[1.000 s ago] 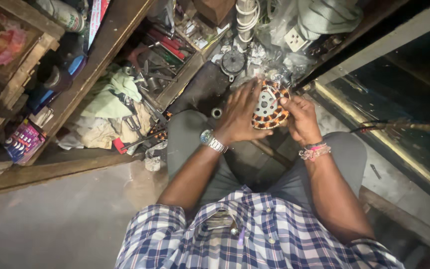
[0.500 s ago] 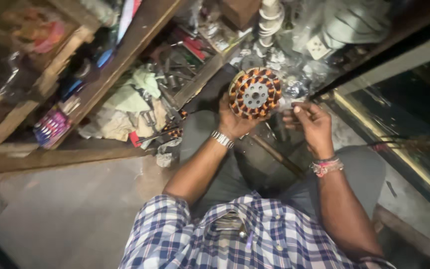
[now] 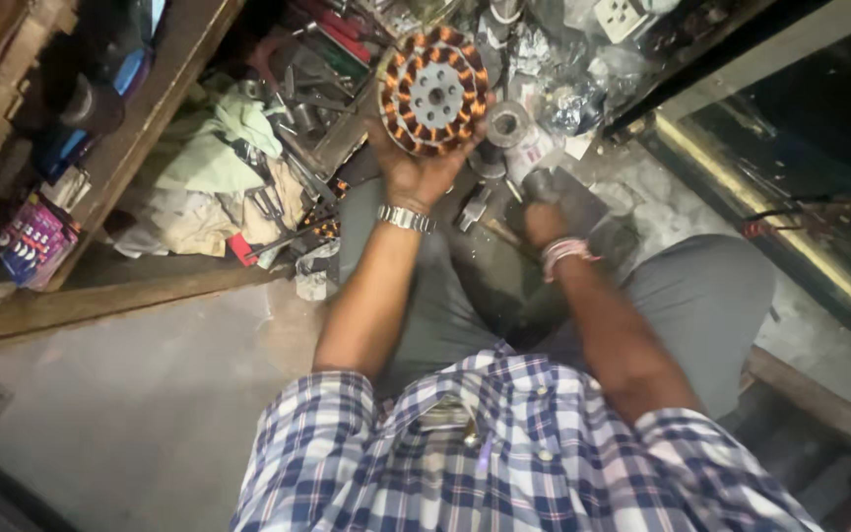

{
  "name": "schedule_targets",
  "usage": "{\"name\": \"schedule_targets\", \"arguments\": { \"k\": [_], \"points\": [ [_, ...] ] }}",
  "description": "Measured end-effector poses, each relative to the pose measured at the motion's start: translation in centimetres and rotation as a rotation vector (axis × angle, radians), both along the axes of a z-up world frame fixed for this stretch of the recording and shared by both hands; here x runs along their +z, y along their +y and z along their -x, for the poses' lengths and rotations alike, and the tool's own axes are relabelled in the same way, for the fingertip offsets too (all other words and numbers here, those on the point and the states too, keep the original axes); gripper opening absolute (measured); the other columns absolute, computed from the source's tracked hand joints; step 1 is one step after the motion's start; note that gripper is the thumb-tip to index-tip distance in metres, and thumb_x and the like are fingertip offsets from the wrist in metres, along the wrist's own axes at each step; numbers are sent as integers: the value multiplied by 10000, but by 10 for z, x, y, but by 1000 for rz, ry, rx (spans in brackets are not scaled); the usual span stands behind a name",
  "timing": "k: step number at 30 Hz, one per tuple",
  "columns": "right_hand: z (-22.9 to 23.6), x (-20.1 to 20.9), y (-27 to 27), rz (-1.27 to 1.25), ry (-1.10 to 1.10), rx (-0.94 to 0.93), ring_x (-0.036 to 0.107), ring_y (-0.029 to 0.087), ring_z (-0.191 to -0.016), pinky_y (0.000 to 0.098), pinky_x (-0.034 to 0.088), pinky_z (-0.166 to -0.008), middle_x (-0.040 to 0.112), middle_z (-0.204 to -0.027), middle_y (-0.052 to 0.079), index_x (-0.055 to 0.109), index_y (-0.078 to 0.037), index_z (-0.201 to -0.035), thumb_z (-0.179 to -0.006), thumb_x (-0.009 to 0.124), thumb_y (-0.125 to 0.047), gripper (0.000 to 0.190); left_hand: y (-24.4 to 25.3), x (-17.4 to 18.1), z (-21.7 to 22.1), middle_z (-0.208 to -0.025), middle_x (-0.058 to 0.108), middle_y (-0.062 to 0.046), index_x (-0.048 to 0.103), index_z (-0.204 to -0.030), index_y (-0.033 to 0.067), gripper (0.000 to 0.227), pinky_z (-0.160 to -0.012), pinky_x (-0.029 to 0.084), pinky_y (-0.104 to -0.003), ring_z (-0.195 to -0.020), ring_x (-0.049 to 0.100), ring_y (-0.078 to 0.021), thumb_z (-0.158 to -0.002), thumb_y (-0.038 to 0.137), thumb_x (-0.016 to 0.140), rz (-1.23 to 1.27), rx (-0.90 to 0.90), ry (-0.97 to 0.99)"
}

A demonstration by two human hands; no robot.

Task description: The person sits on the floor and assembles small mechanical components, including cylindrical metal parts and a stator with copper windings. They use a hammer to tap parts together and handle the components by hand, occasionally picking up and inspecting them.

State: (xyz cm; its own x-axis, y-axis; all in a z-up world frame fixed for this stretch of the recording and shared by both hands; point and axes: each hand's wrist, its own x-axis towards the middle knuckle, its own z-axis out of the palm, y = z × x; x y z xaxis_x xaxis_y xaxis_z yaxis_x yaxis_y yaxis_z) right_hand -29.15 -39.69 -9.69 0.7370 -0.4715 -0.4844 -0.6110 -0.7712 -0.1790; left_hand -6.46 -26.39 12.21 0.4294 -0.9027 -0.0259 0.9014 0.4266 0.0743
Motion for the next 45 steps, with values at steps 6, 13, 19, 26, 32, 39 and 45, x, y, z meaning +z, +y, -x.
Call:
{"name": "schedule_targets", "arguments": {
  "k": [6, 13, 19, 26, 32, 39, 45],
  "points": [
    [-10, 12, 32, 255, -85, 232, 739, 342, -867, 480, 592, -774, 754, -963, 186, 717, 13, -1165, -937, 552, -134, 318, -9, 20, 12, -1601, 409, -141, 322, -1600, 167, 1219, -1145, 416, -606, -1430, 445, -404, -655, 797, 764, -33, 32, 22],
    [-19, 20, 24, 209, -200, 281, 695, 341, -932, 439, 574, -813, 719, -1064, 209, 740, 6, -1029, -834, 596, -177, 303, -9, 38, 12, -1603, 412, -212, 351, -1612, 136, 1265, -1159, 436, -549, -1432, 443, -472, -633, 810, 781, -15, -45, -29],
    [-35, 10, 34, 40, 57, 101, 727, 347, -990, 485, 578, -845, 740, -1062, 176, 733, -74, -1025, -921, 570, -182, 221, -12, 40, 2, -1592, 393, -265, 312, -1641, 101, 1252, -1159, 442, -573, -1411, 444, -498, -713, 834, 724, 28, -43, 22],
    [-27, 23, 18, 33, 86, -12, 757, 350, -939, 470, 603, -841, 767, -992, 178, 791, -97, -947, -878, 646, -242, 217, -12, 36, -1, -1622, 404, -221, 319, -1641, 131, 1209, -1140, 447, -539, -1444, 434, -497, -721, 804, 723, 19, -9, -58],
    [-19, 90, -10, 45, 38, -140, 736, 378, -968, 477, 580, -861, 757, -1027, 204, 800, -67, -970, -828, 723, -309, 291, -12, 26, -3, -1545, 474, -209, 360, -1597, 118, 1116, -1116, 455, -556, -1375, 487, -477, -766, 735, 777, -7, 27, -76],
    [40, 261, -40, -122, -703, -363, 713, 342, -840, 434, 561, -739, 755, -962, 196, 783, -6, -1079, -868, 753, -131, 248, -16, 6, 2, -1499, 495, -137, 354, -1589, 96, 1071, -1154, 460, -529, -1344, 545, -344, -754, 466, 916, -193, 98, -313],
    [48, 316, -21, -871, -1272, -896, 739, 223, -821, 343, 632, -771, 731, -989, 148, 694, 60, -1145, -999, 677, -14, 165, -15, 13, 16, -1552, 465, -125, 270, -1630, 124, 1177, -1183, 421, -432, -1375, 510, -274, -673, 269, 941, -207, 184, -611]
  ]
}}
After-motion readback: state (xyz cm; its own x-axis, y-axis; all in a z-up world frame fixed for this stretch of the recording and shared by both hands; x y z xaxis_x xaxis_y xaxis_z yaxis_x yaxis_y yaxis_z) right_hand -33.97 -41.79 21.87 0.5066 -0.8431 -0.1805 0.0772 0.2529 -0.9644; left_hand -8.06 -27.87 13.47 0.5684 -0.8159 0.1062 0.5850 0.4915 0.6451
